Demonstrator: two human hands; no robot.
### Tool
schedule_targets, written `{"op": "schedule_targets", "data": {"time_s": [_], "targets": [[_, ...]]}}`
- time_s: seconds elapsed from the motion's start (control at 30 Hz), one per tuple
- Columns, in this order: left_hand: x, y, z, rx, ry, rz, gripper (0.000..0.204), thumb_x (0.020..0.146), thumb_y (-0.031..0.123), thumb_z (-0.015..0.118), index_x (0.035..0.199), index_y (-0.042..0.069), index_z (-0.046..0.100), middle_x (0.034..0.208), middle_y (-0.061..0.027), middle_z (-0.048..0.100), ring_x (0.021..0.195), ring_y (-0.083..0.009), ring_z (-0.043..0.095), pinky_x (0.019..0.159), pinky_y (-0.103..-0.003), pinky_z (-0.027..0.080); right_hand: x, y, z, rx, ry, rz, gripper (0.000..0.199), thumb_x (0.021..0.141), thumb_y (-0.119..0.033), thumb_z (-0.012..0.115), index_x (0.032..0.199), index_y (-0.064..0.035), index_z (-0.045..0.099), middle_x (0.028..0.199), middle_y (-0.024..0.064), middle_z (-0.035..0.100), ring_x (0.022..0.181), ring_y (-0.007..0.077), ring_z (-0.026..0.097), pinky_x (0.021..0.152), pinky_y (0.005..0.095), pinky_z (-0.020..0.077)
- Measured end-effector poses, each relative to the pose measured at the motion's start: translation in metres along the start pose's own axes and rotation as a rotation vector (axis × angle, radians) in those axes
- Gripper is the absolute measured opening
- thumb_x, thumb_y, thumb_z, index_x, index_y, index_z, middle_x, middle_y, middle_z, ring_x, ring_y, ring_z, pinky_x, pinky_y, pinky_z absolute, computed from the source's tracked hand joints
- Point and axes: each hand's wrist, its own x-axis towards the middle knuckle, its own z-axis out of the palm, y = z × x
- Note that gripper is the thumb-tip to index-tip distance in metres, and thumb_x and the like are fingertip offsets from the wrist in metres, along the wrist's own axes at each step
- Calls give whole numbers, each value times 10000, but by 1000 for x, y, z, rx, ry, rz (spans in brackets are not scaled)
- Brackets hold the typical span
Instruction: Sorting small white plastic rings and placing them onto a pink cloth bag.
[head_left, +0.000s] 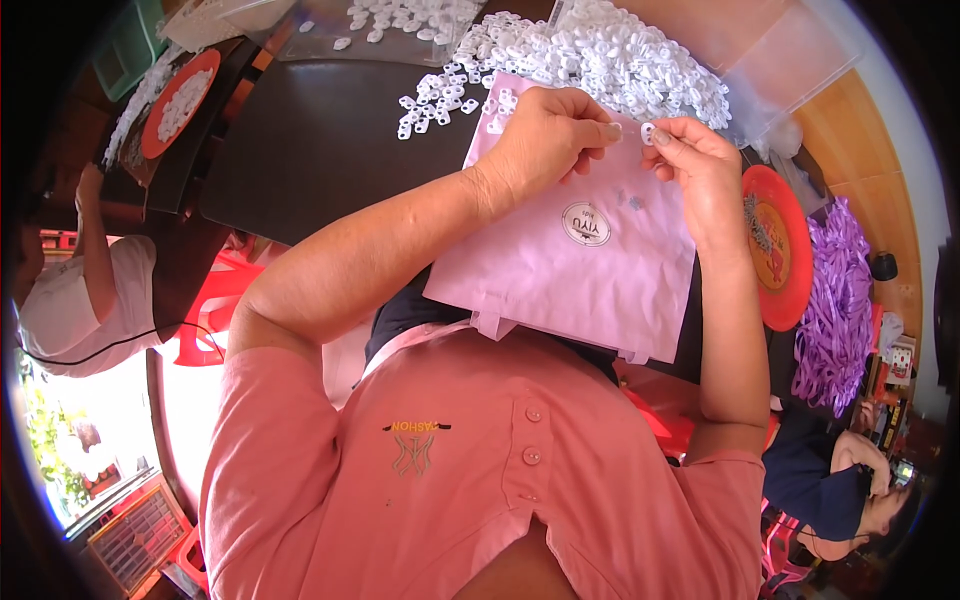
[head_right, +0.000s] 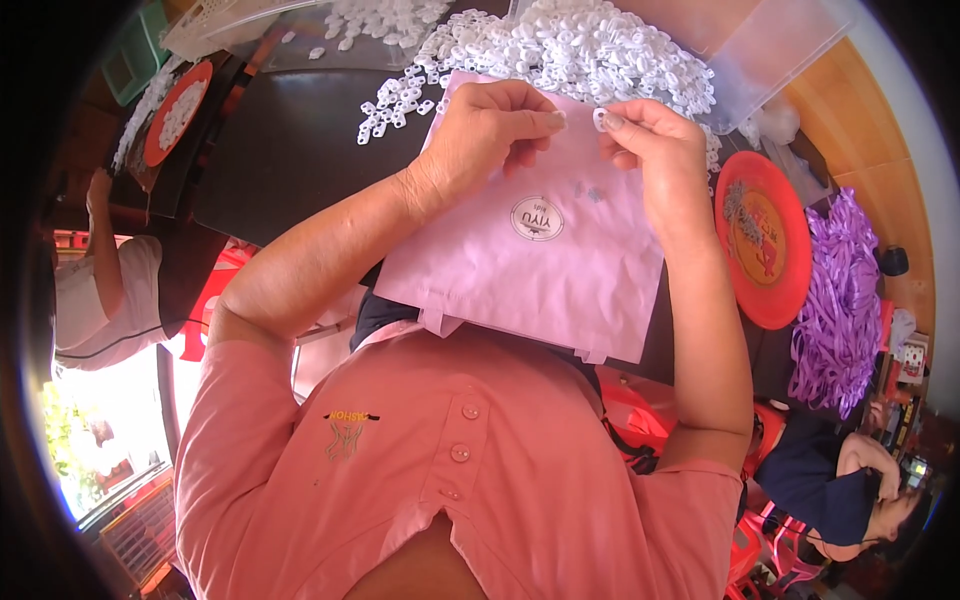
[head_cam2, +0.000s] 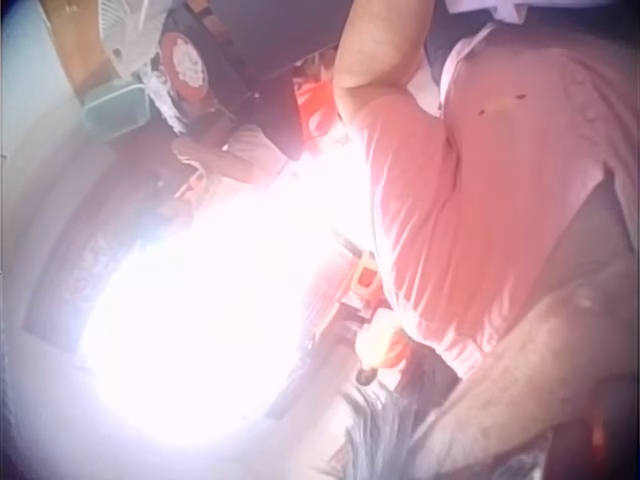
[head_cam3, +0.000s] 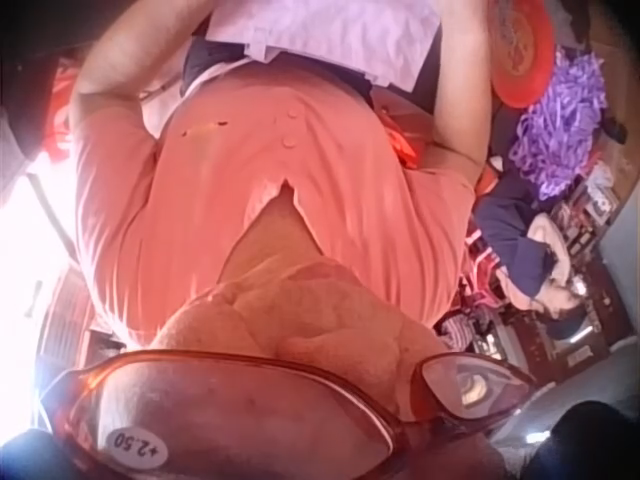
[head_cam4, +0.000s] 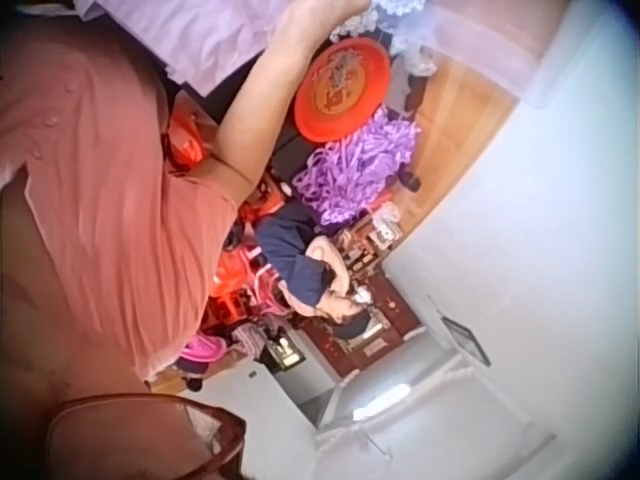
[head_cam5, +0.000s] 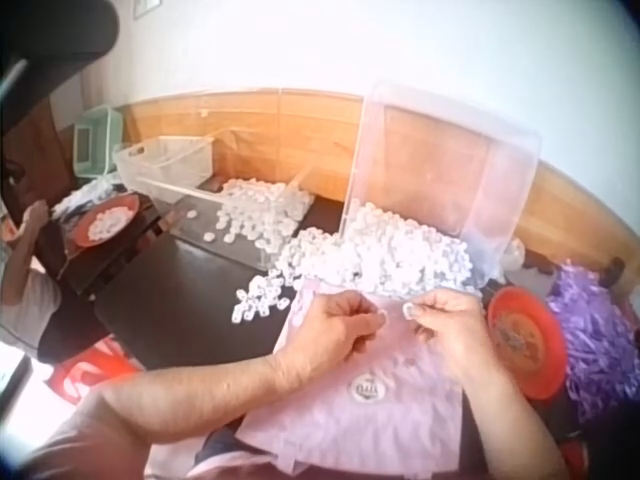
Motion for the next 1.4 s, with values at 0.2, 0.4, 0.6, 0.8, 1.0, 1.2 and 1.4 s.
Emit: {"op": "schedule_targets", "data": {"time_s": [0.2, 0.4, 0.6, 0.8, 1.0, 1.2, 1.4], "targets": [[-5, 3, 4, -6, 22, 54, 197, 866, 193, 650, 878, -3, 631, 691, -13, 591, 592, -70, 557, 489, -217, 426, -8, -8, 8, 146, 0, 30, 153, 867, -104, 633, 963, 13, 654, 818, 65, 659, 715, 153, 612, 651, 243, 425], [-6, 2, 5, -2, 32, 101, 184, 869, 192, 646, 880, 8, 632, 700, -12, 602, 602, -66, 565, 490, -213, 432, -15, -14, 14, 207, -3, 1, 145, 878, -88, 618, 971, 20, 645, 833, 74, 660, 731, 163, 619, 656, 248, 434], [-7, 1, 6, -13, 50, 121, 177, 871, 187, 649, 895, 12, 632, 710, -10, 604, 609, -65, 568, 488, -212, 433, -17, -13, 17, 215, 4, -9, 143, 879, -86, 619, 971, 19, 645, 831, 72, 661, 730, 152, 618, 654, 247, 439], [-8, 1, 8, -1, 71, 122, 173, 878, 183, 647, 908, 13, 628, 711, -1, 594, 606, -60, 562, 488, -208, 430, -19, -14, 21, 216, 17, -12, 147, 878, -89, 627, 975, 19, 646, 831, 70, 661, 728, 153, 623, 652, 246, 443], [-8, 1, 10, 34, 78, 143, 169, 880, 183, 645, 911, 18, 629, 714, 8, 592, 603, -52, 556, 488, -202, 425, -20, -14, 22, 203, 44, -71, 146, 877, -96, 634, 968, 16, 650, 823, 61, 660, 726, 142, 623, 644, 239, 441], [-11, 2, 10, 48, 76, 156, 171, 880, 186, 647, 911, 19, 628, 716, 8, 591, 606, -50, 551, 490, -201, 424, -21, -14, 24, 110, 8, -104, 133, 872, -104, 639, 952, 1, 661, 820, 40, 657, 721, 117, 614, 648, 231, 437], [-10, -1, 11, 60, 60, 175, 157, 881, 171, 647, 916, 19, 628, 734, 4, 596, 609, -50, 549, 492, -201, 427, -21, -14, 25, 110, -34, -70, 142, 879, -108, 626, 965, 2, 655, 832, 40, 658, 721, 117, 615, 653, 233, 440]]}}
